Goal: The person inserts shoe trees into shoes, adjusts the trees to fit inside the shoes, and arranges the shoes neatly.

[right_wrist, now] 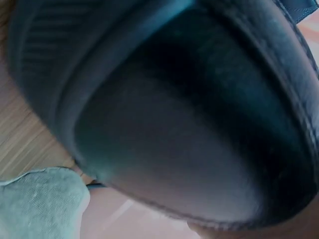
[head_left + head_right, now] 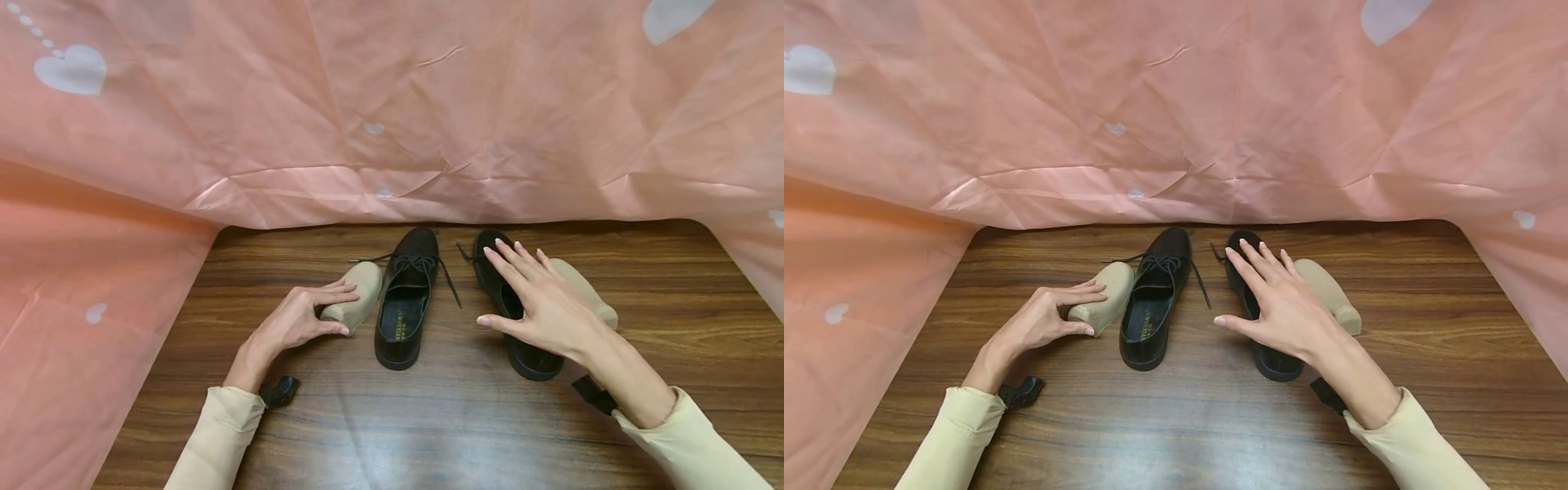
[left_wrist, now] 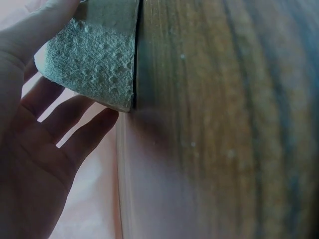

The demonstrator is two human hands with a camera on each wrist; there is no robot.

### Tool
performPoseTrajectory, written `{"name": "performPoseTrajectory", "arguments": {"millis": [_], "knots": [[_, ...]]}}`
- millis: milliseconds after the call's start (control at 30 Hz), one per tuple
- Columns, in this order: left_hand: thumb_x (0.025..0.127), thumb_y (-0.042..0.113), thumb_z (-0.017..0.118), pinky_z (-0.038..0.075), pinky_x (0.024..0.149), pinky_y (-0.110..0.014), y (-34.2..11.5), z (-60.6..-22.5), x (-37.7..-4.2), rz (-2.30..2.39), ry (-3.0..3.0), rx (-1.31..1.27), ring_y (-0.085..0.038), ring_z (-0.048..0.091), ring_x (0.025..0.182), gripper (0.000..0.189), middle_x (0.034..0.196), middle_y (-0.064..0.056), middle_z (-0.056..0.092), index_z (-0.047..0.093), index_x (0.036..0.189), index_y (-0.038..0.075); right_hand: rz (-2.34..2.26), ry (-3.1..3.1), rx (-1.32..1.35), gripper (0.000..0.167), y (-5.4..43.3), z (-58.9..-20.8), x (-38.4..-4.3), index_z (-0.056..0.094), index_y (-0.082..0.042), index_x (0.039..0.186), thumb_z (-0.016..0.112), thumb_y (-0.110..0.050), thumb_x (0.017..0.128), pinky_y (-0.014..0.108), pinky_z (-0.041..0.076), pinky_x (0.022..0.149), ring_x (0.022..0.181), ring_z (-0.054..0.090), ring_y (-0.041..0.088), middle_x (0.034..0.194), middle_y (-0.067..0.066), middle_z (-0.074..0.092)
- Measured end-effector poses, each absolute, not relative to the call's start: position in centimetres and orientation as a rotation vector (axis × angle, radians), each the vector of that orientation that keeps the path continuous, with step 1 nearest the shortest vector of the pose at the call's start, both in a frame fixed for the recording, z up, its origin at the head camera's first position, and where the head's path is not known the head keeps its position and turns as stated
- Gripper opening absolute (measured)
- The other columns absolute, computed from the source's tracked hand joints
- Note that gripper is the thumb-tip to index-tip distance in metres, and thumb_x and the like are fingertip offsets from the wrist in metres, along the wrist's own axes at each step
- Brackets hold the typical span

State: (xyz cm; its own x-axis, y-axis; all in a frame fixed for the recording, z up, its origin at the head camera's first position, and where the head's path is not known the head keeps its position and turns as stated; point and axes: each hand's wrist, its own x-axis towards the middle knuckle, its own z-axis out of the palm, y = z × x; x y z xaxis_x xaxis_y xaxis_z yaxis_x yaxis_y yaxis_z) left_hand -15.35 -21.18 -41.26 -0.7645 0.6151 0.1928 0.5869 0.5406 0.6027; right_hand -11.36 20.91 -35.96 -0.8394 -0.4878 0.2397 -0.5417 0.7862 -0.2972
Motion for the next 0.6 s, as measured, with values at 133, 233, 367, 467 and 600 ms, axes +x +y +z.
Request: {"name": "performPoseTrajectory", "arguments": {"millis": [133,233,367,467,600], "knots": [[0.072,0.028,0.09,0.044,0.105,-0.04,-21.3,-41.4,-15.5,1.028,2.728,1.075,-0.018,0.05,0.134,0.061,0.137,0.005,0.06,0.069,0.129,0.021,0.531,-2.843,0.826,0.098,20.4,-35.9,-11.5,0.017,-0.025,0.161,0.07,-0.059,0.085,0.055,0.011,0.12,0.149,0.019,0.037,0.164,0.008,0.019],[0.071,0.029,0.09,0.045,0.104,-0.04,-21.3,-41.4,-15.7,1.03,2.736,1.082,-0.018,0.051,0.133,0.063,0.137,0.005,0.061,0.068,0.13,0.021,0.514,-2.835,0.833,0.097,20.2,-35.9,-11.6,0.019,-0.024,0.16,0.07,-0.059,0.085,0.054,0.011,0.12,0.148,0.021,0.038,0.164,0.009,0.022],[0.07,0.029,0.09,0.045,0.104,-0.041,-21.4,-41.5,-15.8,1.036,2.74,1.06,-0.018,0.052,0.132,0.064,0.137,0.007,0.061,0.068,0.13,0.023,0.481,-2.816,0.846,0.096,19.7,-36.1,-11.8,0.024,-0.022,0.16,0.068,-0.062,0.085,0.052,0.01,0.12,0.147,0.024,0.039,0.162,0.01,0.026],[0.07,0.029,0.09,0.044,0.105,-0.041,-21.6,-41.5,-15.9,1.035,2.739,1.059,-0.018,0.052,0.131,0.064,0.136,0.008,0.061,0.069,0.13,0.023,0.457,-2.814,0.855,0.094,19.3,-36.3,-11.9,0.027,-0.021,0.159,0.066,-0.065,0.085,0.049,0.008,0.121,0.147,0.024,0.039,0.161,0.01,0.029],[0.072,0.029,0.089,0.044,0.105,-0.04,-21.6,-41.7,-16.2,1.042,2.736,1.096,-0.017,0.053,0.13,0.061,0.135,0.008,0.062,0.069,0.13,0.021,0.435,-2.799,0.852,0.093,18.6,-36.4,-12.0,0.031,-0.019,0.157,0.065,-0.066,0.085,0.048,0.009,0.121,0.146,0.026,0.038,0.159,0.011,0.032]]}}
